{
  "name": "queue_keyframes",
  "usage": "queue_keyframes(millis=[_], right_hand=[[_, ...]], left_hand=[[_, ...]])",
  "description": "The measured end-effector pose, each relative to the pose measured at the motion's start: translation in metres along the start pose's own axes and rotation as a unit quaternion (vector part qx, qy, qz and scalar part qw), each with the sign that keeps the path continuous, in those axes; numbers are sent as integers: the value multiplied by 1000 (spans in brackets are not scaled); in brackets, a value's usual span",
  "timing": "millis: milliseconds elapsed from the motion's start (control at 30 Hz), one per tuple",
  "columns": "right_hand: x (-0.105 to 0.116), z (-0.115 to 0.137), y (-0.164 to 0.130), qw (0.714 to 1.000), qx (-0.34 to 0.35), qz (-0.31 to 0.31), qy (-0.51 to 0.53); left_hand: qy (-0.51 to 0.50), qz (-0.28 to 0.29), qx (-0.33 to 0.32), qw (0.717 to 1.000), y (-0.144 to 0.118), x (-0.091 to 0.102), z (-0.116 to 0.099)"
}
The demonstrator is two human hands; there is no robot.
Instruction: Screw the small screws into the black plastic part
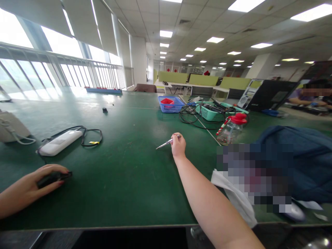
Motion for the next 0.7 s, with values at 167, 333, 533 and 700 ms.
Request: queue_keyframes(millis=[167, 333, 533, 700], right_hand=[[1, 1, 0, 1000, 4, -5, -1], [0, 1, 0, 1000, 4, 0, -4], [0, 0, 0, 1000, 7, 11, -18], [0, -2, -1, 999, 14, 24, -31]], left_hand=[[-45, -2, 68, 997, -2, 6, 16], [1, -63, 69, 996, -16, 16, 18], [87, -94, 37, 991, -31, 9, 31], [103, -83, 37, 990, -36, 3, 33]])
Point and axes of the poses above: each hand's wrist, its own y-axis towards the middle knuckle, its own x-axis out of the back of the hand, z = x × y, the point moved 3 cm from there along y, towards the middle knuckle, and after that the axes turned 15 degrees about y, right-handed, at the moved point
